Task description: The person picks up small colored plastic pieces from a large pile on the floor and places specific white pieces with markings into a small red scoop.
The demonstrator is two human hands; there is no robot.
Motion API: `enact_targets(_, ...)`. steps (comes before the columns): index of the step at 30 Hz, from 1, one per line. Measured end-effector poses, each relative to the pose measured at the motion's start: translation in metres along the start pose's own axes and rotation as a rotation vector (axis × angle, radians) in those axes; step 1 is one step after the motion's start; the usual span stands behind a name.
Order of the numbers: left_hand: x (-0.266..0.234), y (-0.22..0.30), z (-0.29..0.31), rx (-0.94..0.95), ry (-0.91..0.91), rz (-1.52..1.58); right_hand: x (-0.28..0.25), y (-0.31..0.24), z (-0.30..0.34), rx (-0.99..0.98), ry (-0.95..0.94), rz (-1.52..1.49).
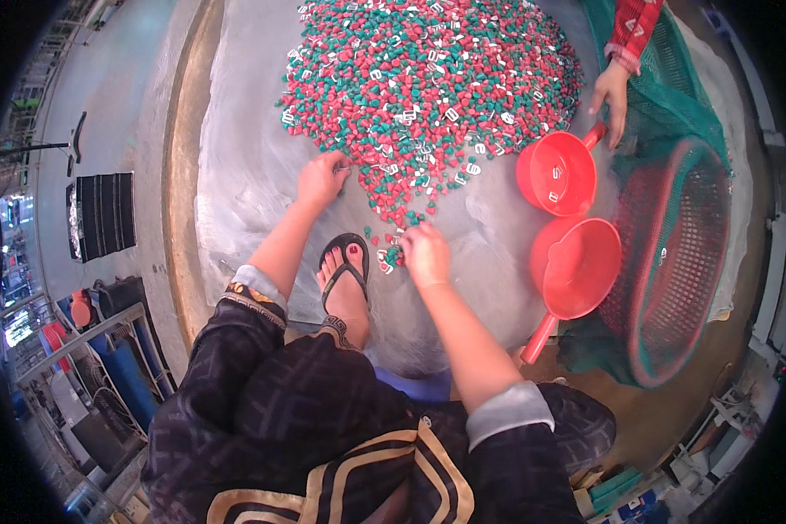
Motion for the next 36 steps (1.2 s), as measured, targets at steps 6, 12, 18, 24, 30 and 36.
enact_targets(6,0.016,0.049,0.034,-0.018,-0.23,0.446,0.004,0.044,0.018,0.789,-0.391,-1.225)
enact_targets(12,0.051,0.107,0.073,-0.061,-0.712,0.723,0.001,0.024,0.033,0.906,-0.506,-1.603)
enact_targets(18,0.064,0.074,0.089,0.333,-0.541,0.023,0.026,0.053,0.045,0.867,-0.581,-1.486)
enact_targets(24,0.056,0.075,0.096,0.268,-0.437,0.122,0.016,0.039,0.043,0.914,-0.518,-1.595)
enact_targets(30,0.063,0.054,0.094,0.239,-0.376,0.254,0.018,0.038,0.043,0.913,-0.514,-1.625)
enact_targets(36,0.059,0.062,0.093,0.219,-0.414,0.204,0.017,0.038,0.043,0.911,-0.497,-1.656)
Point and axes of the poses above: each hand's wrist, its own z-axis away from the middle knuckle, its own x-axis out of the palm, y = z × x, the point moved 6 cm from there along -z, towards the middle knuckle, and after that the axes turned 15 degrees about z, right-handed, at the moved point
